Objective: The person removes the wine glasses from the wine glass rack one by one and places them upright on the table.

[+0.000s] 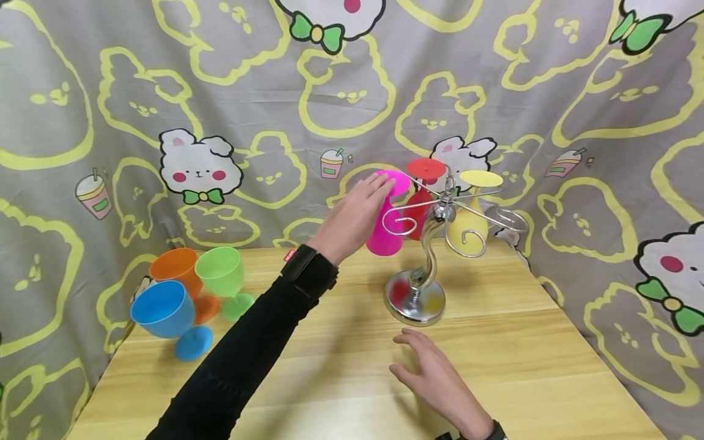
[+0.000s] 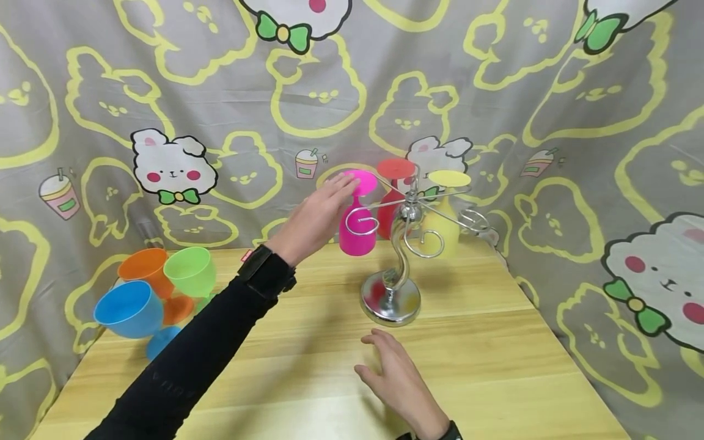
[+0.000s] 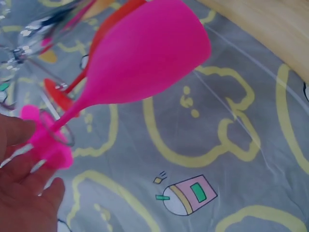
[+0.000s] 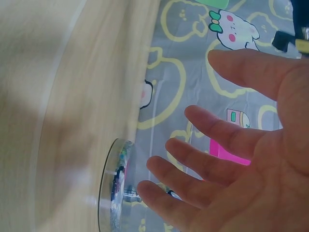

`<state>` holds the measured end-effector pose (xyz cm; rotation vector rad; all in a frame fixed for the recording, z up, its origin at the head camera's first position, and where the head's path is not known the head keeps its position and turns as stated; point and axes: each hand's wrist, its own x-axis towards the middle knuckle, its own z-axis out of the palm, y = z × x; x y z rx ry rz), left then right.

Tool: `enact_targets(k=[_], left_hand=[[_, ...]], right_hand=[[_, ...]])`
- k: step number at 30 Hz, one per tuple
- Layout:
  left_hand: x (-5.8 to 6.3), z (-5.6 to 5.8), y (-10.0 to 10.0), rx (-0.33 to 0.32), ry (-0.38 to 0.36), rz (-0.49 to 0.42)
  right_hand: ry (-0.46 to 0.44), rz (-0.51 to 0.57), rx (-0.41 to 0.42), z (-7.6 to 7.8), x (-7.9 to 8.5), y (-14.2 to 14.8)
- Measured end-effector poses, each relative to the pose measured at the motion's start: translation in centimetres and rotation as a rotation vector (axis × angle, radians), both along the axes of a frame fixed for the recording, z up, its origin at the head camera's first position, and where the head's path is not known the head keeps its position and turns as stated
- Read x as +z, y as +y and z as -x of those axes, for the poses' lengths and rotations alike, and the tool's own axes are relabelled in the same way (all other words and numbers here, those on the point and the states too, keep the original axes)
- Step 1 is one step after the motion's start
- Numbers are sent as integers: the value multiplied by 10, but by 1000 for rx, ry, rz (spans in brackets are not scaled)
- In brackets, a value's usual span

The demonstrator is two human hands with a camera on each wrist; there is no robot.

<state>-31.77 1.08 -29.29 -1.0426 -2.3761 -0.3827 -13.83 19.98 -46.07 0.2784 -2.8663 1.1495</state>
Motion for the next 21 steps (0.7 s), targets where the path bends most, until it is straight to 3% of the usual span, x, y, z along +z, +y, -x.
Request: enact_targets(k=[6, 13, 21], left_hand=[[0, 15, 16, 11, 27, 6], [4, 21, 18, 59, -20, -98], [6, 28, 25, 90, -42, -93]], right_hand=[[6, -4, -13, -2, -1, 2], [11, -2, -21, -1, -1, 2], [-4, 14, -16, 0, -3, 2]])
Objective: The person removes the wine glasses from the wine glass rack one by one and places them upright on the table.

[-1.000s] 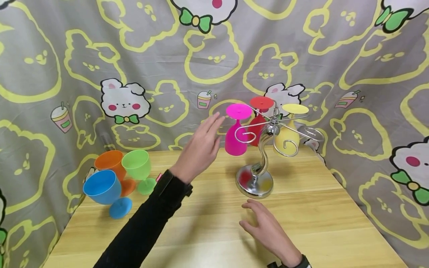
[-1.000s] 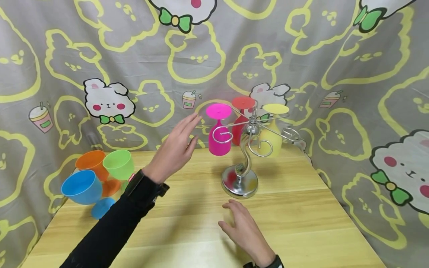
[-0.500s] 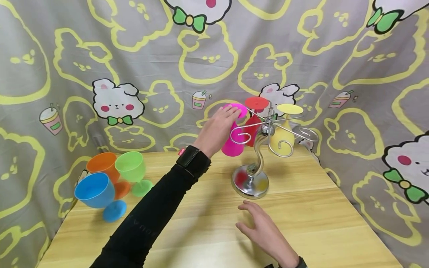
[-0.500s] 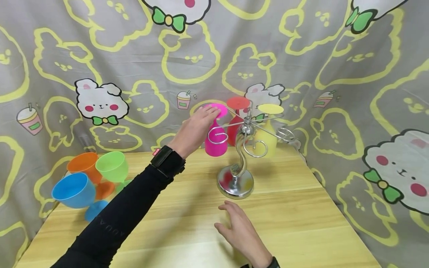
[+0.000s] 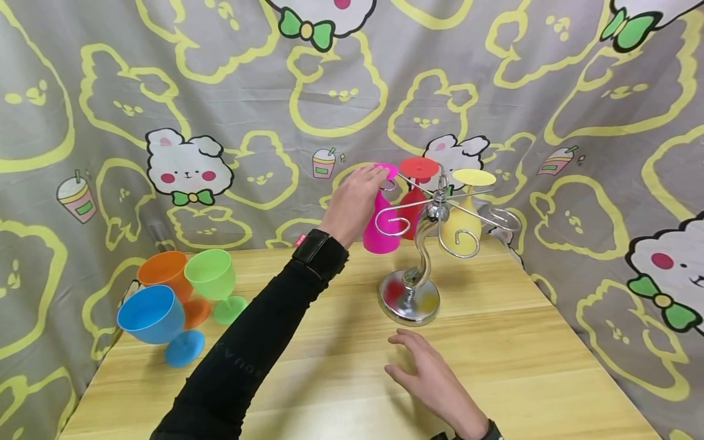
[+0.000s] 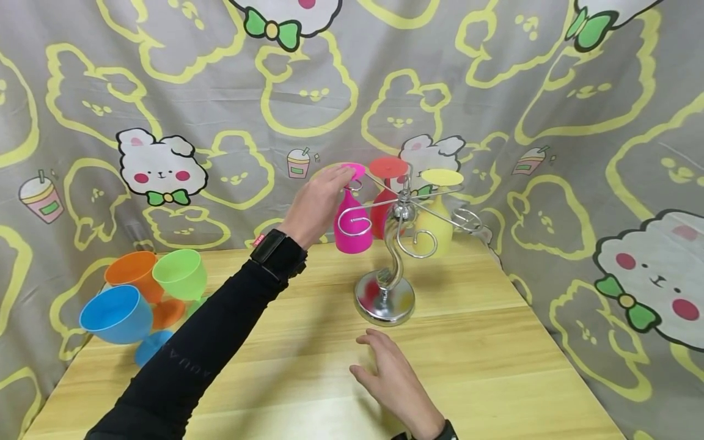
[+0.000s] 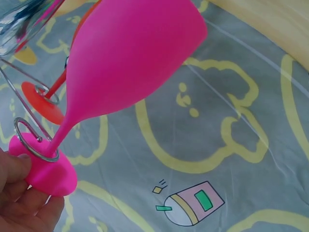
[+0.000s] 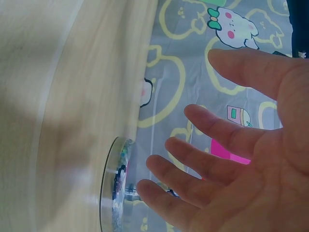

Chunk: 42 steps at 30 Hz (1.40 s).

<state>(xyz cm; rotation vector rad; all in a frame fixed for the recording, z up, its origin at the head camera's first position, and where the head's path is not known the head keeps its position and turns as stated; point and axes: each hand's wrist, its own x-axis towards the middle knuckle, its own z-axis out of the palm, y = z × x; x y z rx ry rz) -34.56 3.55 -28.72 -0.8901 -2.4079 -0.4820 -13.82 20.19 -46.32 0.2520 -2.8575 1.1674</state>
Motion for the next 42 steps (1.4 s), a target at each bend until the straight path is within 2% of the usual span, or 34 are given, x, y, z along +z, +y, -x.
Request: enact_targets(k=[15, 22, 27, 35, 38, 42], left_hand=[[3, 5, 3, -61, 5, 39], [6, 4, 3, -89, -39, 100], [4, 3, -1, -141, 13, 155], [-1, -3, -10, -206, 49, 144], [-5, -7, -15, -239, 65, 141], [-15, -10, -23, -273, 122, 120]], right_hand=[[-18, 16, -7, -1, 0, -5], [-40, 23, -14, -1, 0, -8], [-51, 24, -14, -1, -1, -8], [-51, 13, -19, -2, -1, -8], [-45, 15, -22, -2, -1, -7], [-45, 21, -17, -3, -2, -7]])
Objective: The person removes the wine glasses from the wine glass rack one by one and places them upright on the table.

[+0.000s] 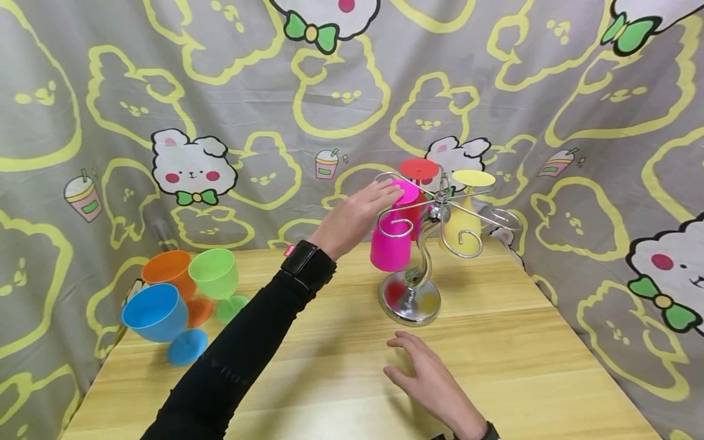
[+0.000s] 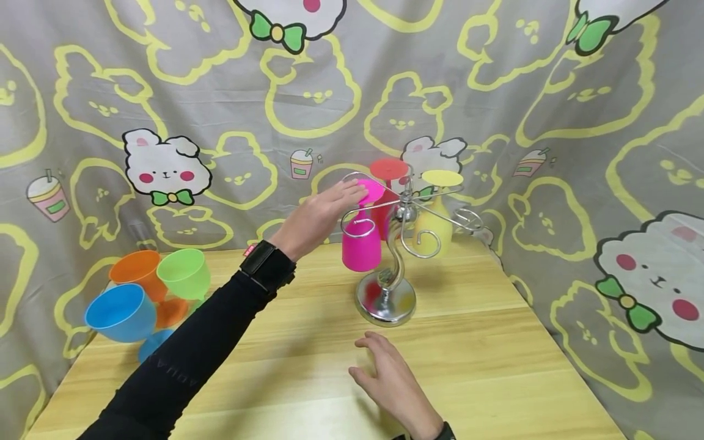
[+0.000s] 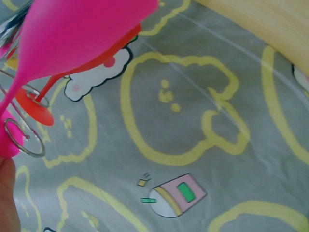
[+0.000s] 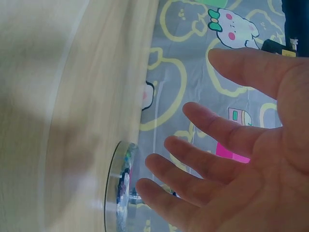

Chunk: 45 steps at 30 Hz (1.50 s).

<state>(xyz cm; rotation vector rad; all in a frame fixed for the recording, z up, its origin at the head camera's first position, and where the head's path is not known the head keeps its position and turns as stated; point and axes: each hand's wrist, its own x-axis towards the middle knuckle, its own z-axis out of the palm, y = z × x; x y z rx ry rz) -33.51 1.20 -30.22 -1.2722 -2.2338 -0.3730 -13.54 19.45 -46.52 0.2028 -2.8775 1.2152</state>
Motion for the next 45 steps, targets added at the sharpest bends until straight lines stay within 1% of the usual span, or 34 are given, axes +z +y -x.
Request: enact_targets(k=[6, 9, 12, 16, 18, 21, 23, 25, 27, 29, 33, 35, 38, 40, 42, 44, 45], left_hand=[[-17, -8, -18, -40, 121, -99], [-24, -15, -27, -50, 145, -169], [-33, -22, -38, -45, 164, -236], [-49, -31, -53, -23, 190, -336], [-59, -35, -60, -17, 167, -413], [-77, -44, -68, 11, 93, -545], [-90, -51, -70, 55, 40, -641], [-102, -58, -71, 118, -16, -730], [-114, -66, -71, 193, -94, -806], [-124, -74, -70, 267, -198, -874], [-137, -90, -67, 378, -469, -995], [-141, -97, -65, 396, -623, -1071], [-148, -105, -60, 352, -859, -1204], [-152, -111, -57, 300, -1015, -1292], [-156, -117, -54, 237, -1146, -1372], [-162, -124, -51, 197, -1257, -1420], [-165, -127, -49, 171, -1299, -1435]], right_hand=[[-10, 1, 6, 0, -2, -2], [-16, 0, 9, 1, -3, -2], [-26, 3, 15, 2, -4, -3], [-25, 2, 26, 3, -4, -3], [-17, -2, 31, 4, -3, -3], [-6, -9, 35, 5, -3, -3], [-5, -11, 35, 7, -4, -4], [-4, -8, 36, 8, -5, -5], [-4, -3, 34, 10, -6, -6], [-3, 5, 33, 11, -7, -7], [-9, 16, 24, 13, -8, -8], [-16, 33, 18, 14, -9, -8], [-11, 78, 24, 17, -9, -10], [11, 108, 31, 19, -10, -11], [55, 116, 43, 22, -10, -13], [106, 117, 44, 23, -9, -15], [132, 120, 44, 24, -8, -16]])
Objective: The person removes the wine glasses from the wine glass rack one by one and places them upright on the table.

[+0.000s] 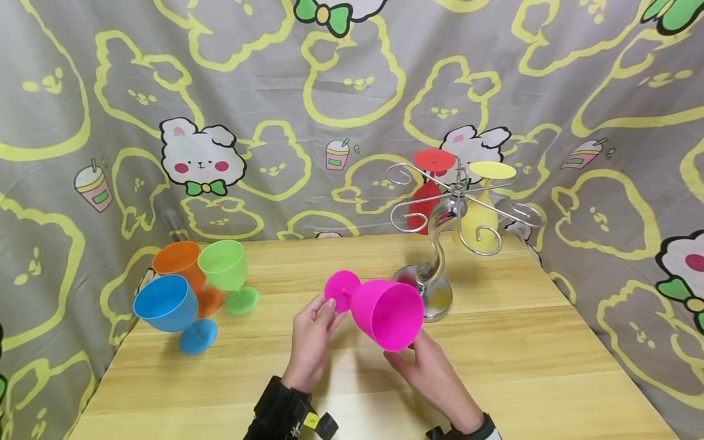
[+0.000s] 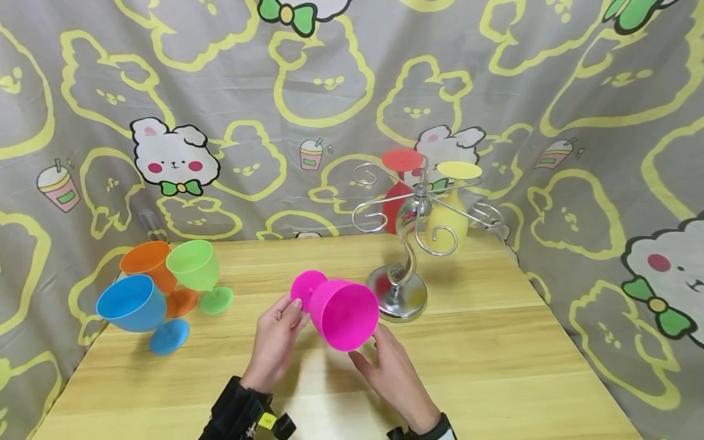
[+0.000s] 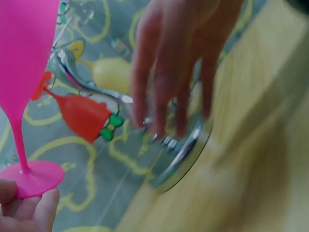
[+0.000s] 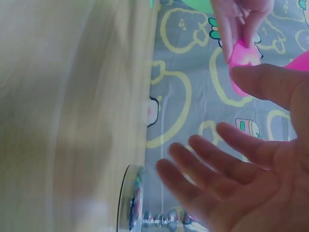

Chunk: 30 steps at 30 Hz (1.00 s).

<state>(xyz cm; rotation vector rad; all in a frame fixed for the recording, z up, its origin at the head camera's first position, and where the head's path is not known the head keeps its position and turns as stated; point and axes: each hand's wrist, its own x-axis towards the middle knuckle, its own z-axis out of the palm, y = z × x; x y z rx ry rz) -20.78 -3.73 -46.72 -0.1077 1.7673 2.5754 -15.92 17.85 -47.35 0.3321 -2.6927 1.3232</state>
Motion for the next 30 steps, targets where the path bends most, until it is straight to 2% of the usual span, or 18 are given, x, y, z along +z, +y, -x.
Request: enact_targets(k=[4, 8, 14, 17, 20, 25, 30], left_hand=[[-12, -13, 6, -78, -81, -89], [-22, -25, 11, -122, -140, -161], [-34, -36, 14, -157, -188, -234], [-38, -40, 15, -161, -202, -233], [-40, -44, 15, -168, -211, -238], [-44, -49, 12, -178, -212, -215], [-44, -49, 4, -174, -223, -97]], right_hand=[[85, 31, -11, 1, 3, -4], [112, 78, -11, 2, 5, -5], [137, 245, 75, 3, 11, -6], [146, 354, 116, 4, 15, -7], [148, 415, 138, 4, 18, -8], [118, 420, 130, 4, 22, -10], [84, 400, 114, 3, 23, -12]])
